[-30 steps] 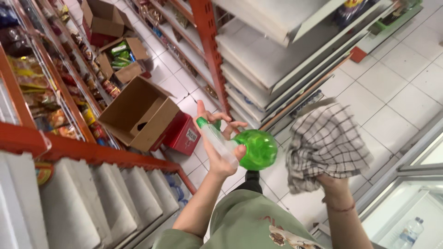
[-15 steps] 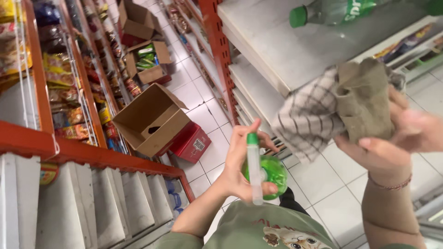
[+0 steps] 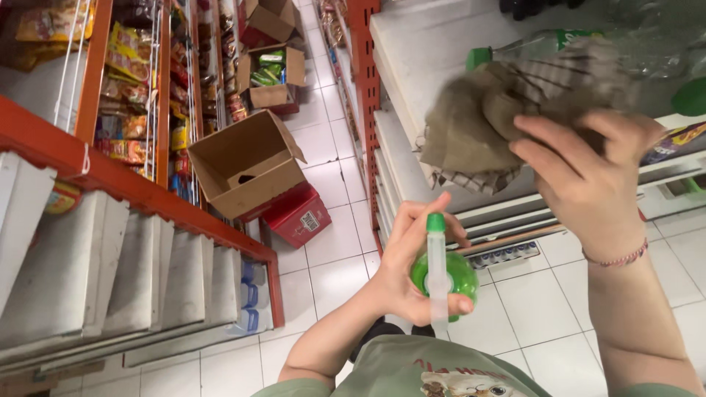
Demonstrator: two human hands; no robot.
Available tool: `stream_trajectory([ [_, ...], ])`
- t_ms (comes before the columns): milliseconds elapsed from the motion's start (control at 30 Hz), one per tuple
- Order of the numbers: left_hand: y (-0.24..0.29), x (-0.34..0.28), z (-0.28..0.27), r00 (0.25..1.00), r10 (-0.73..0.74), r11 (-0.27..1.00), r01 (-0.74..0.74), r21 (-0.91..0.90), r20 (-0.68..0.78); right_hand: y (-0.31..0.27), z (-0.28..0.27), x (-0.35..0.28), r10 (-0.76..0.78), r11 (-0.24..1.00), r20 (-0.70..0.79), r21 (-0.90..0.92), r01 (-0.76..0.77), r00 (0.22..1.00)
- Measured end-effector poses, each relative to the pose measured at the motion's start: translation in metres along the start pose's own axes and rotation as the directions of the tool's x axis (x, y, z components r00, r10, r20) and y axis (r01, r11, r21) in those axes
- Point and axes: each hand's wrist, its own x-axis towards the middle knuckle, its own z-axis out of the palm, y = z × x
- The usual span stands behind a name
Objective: The person cleans the glass door of a commercial refrigerator and the shelves of a nearby display unit. They use a cloth to wipe the surfaces and a spray bottle to apply cleaning solution. The person handles the cloth and spray bottle throughout the task, moving between the refrigerator and the shelving unit.
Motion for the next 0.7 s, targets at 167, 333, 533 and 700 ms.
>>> stream_trajectory([
  [167, -0.004, 0.003, 0.016, 0.998, -0.022, 0.999, 0.025, 0.042, -0.057, 0.017, 0.011, 0.003, 0.000, 0.974, -0.023, 0.225, 0.005, 1.000],
  [333, -0.007, 0.002, 0.024, 0.993, -0.058, 0.996, 0.065, 0.064, -0.103, 0.021, 0.006, 0.008, 0.023, 0.944, 0.040, 0.328, -0.035, 0.999],
  [533, 0.001, 0.001, 0.022, 0.991, -0.039, 0.971, 0.068, 0.227, -0.129, 0.007, -0.001, -0.006, 0.061, 0.969, -0.011, 0.240, -0.056, 0.998],
  [700, 0.014, 0.008, 0.025, 0.981, 0.044, 0.927, 0.030, 0.374, -0.188, -0.001, 0.003, -0.027, 0.154, 0.926, -0.182, 0.370, -0.078, 0.971],
])
